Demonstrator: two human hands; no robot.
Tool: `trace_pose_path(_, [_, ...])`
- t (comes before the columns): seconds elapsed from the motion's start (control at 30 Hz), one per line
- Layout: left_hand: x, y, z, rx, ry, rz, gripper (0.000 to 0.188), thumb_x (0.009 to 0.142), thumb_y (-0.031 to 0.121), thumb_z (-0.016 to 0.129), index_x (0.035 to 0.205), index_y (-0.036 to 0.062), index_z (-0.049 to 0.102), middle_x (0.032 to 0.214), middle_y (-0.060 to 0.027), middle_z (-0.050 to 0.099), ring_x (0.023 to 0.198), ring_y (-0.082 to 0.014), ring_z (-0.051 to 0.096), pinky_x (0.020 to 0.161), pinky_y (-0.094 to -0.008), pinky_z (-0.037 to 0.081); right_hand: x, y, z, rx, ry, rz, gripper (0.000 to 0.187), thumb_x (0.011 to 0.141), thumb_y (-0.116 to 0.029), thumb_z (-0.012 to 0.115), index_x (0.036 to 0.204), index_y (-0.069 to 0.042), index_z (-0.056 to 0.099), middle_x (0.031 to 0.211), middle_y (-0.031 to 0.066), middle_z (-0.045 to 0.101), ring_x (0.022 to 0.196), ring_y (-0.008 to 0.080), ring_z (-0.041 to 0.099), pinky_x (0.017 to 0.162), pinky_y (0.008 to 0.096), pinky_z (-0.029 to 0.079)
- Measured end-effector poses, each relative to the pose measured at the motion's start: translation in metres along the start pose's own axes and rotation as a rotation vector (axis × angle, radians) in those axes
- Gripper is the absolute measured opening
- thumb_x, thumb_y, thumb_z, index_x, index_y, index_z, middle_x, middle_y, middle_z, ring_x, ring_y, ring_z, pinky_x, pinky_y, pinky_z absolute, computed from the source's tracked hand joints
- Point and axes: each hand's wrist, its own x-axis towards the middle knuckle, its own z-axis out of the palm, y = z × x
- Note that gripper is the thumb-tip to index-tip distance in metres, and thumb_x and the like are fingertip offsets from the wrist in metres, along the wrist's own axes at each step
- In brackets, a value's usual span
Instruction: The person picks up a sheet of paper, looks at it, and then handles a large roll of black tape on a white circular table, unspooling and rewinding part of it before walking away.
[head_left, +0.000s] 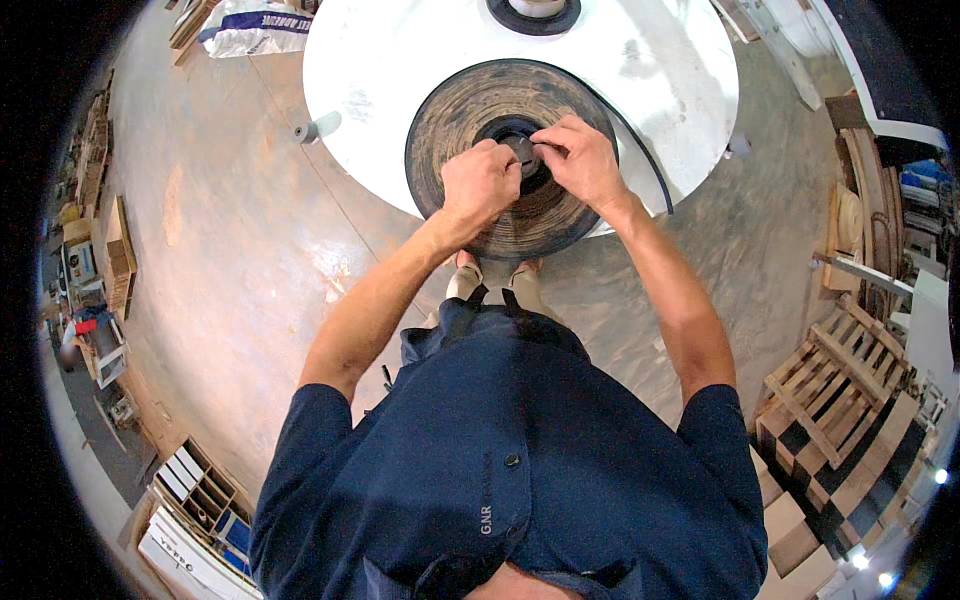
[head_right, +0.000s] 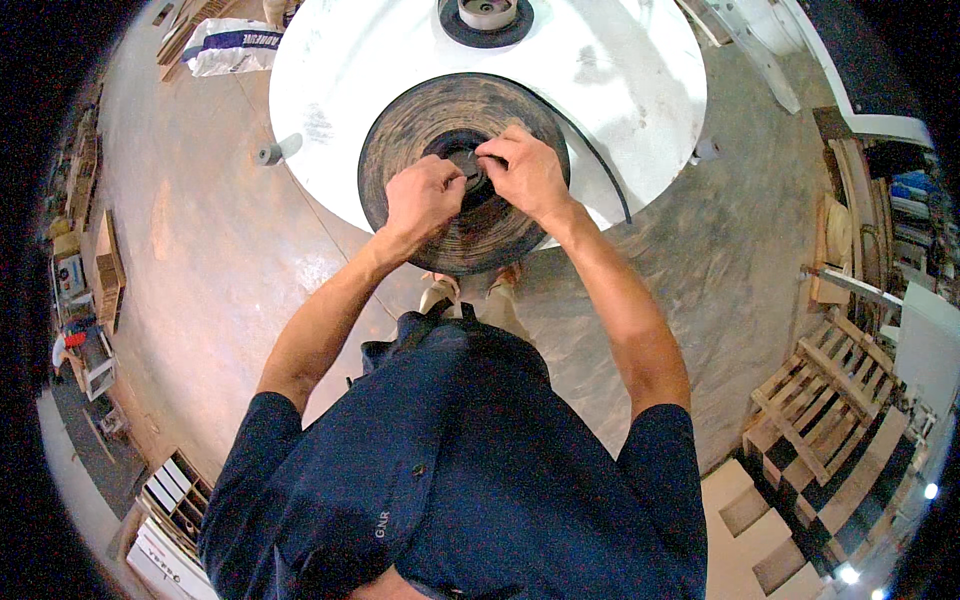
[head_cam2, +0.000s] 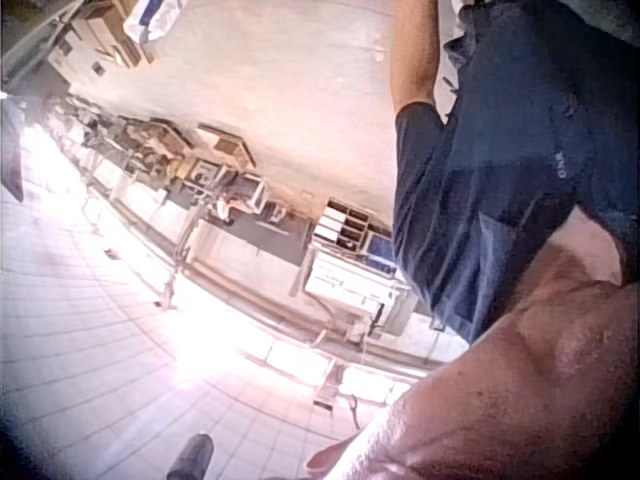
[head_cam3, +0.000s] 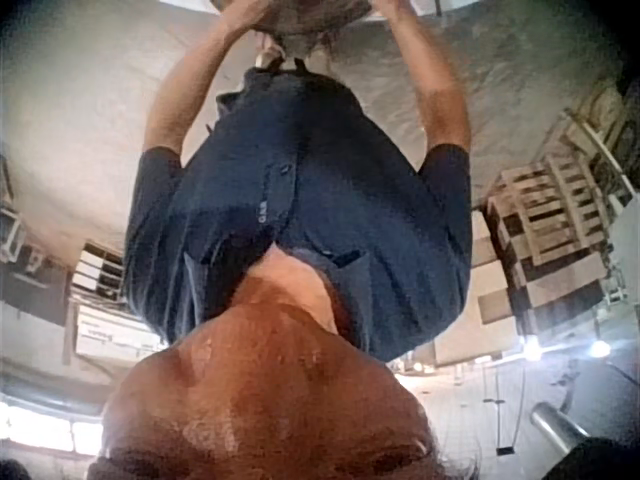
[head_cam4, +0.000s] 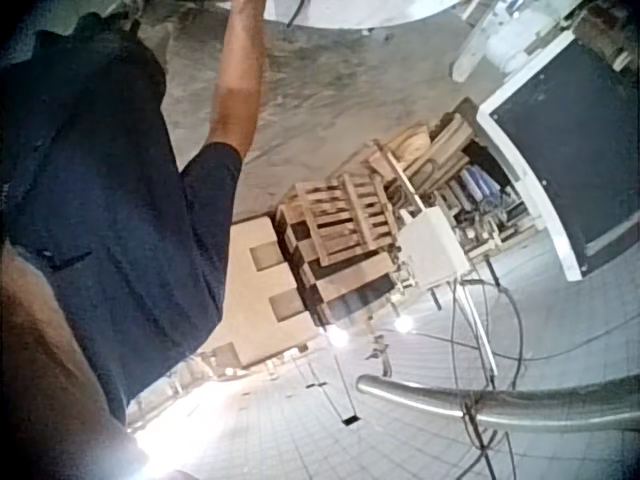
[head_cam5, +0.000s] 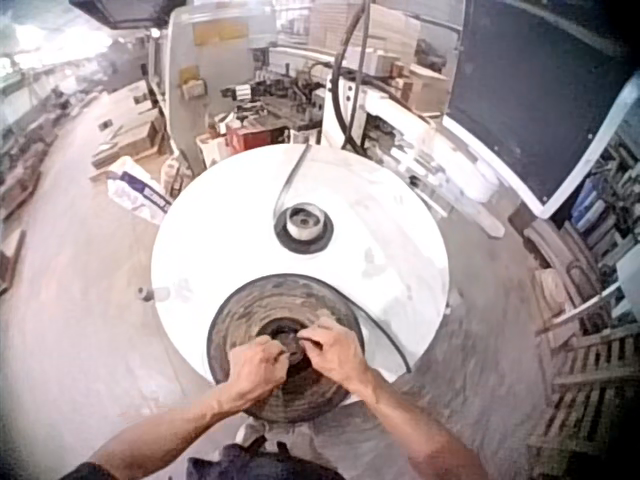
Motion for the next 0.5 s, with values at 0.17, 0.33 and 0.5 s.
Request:
trace_pose_path(0.17, [-0.001,0.008,0.004,0.047,-0.062,-0.047,0.012,0.077,0.017,0.060,0.077,0.0075,0.067,0.078,-0.0108,0.062,0.072,-0.0328,0.060,0.065,-0.0438,0.048,0.006,-0.010,0.007,-0.050,0.013,0.133,0.014,0.078,-0.015,0.068,0.092,-0.012,0.067,0.092,0.0092,0.061,0.080,0.0277,0.063,0.070,0.0369,0.051])
trace_pose_path(0.33, [-0.010,-0.003,-0.018,-0.145,0.048,0.159,0.014,0.077,0.008,0.065,0.090,0.0061,0.068,0.085,-0.0102,0.061,0.076,-0.0305,0.060,0.067,-0.0401,0.049,0.011,-0.005,0.009,-0.244,0.044,-0.127,0.013,0.077,-0.008,0.063,0.090,-0.009,0.067,0.088,0.0080,0.058,0.084,0.0264,0.060,0.073,0.0365,0.050])
trace_pose_path(0.5, [-0.020,-0.023,-0.028,-0.027,0.070,0.331,0.022,0.076,0.005,0.068,0.098,0.0066,0.068,0.095,-0.0097,0.058,0.085,-0.0283,0.058,0.071,-0.0376,0.047,0.011,-0.010,0.011,-0.431,0.014,-0.360,0.008,0.077,-0.006,0.058,0.079,-0.008,0.065,0.084,0.0063,0.054,0.082,0.0246,0.057,0.076,0.0379,0.048])
